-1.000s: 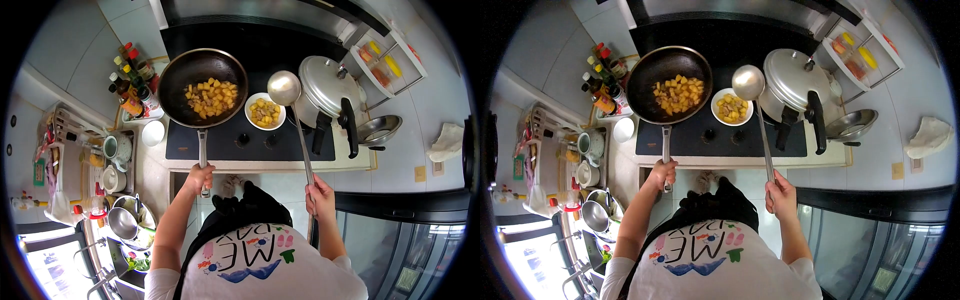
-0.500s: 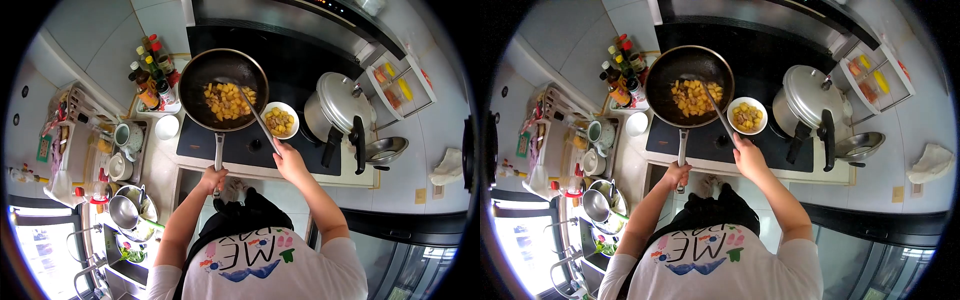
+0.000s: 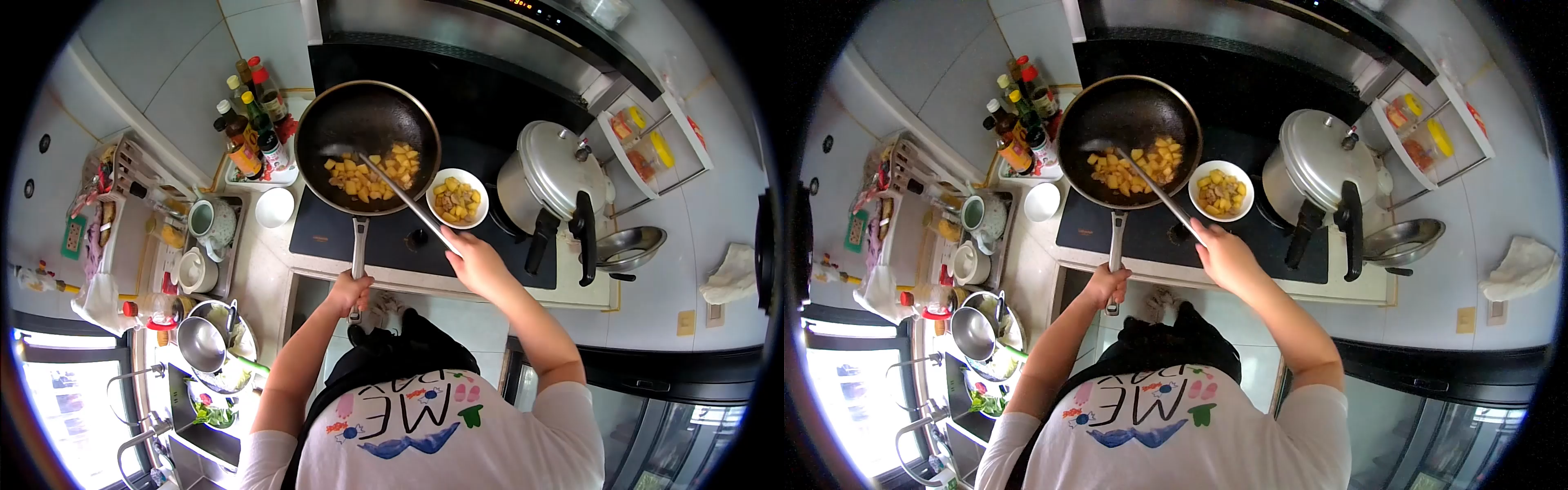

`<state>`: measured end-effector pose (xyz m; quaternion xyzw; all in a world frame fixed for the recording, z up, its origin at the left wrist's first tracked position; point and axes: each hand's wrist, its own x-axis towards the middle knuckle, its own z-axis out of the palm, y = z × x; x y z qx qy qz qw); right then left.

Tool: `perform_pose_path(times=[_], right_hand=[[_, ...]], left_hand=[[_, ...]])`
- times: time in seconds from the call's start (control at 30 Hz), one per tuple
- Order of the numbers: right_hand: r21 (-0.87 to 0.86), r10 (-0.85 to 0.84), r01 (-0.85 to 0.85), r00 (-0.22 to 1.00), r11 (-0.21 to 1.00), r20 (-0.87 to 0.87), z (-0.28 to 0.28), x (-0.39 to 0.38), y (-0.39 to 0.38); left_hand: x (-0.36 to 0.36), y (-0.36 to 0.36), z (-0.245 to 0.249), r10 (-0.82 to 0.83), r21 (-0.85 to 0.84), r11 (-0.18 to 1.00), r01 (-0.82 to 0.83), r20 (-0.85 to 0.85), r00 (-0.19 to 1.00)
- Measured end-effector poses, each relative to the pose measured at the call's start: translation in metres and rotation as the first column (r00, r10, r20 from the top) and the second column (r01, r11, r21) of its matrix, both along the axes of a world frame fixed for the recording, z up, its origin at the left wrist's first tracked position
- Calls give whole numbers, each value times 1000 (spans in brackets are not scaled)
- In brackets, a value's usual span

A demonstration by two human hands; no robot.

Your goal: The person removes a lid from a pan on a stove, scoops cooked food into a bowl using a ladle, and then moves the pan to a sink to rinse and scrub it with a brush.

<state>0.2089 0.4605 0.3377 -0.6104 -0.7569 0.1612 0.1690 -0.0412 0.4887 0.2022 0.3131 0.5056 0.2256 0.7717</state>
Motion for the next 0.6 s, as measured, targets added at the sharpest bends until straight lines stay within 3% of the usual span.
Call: perform_pose_path(times=[0.1, 0.3, 0.4, 0.5, 0.53, 0.6], right_hand=[[-50, 58, -56, 998, 997, 31, 31, 24, -25], [54, -188, 185, 979, 981, 74, 5, 36, -15], [27, -254, 253, 963, 967, 93, -2, 27, -14], [-81, -151, 154, 988, 985, 41, 13, 29, -35], [-87, -115, 111, 992, 990, -50, 17, 35, -41], [-67, -136, 129, 984, 989, -115, 17, 44, -44]], left_hand=[[-1, -1, -1, -1, 2, 1000, 1, 0, 1000], [2, -3, -5, 12, 45, 999, -10, -55, 998], [1, -2, -6, 24, 59, 998, -21, -53, 998], [3, -3, -2, 26, 75, 997, -20, -74, 997], [3, -3, 0, 26, 74, 997, -20, -74, 997], [2, -3, 3, 22, 78, 997, -16, -87, 996]])
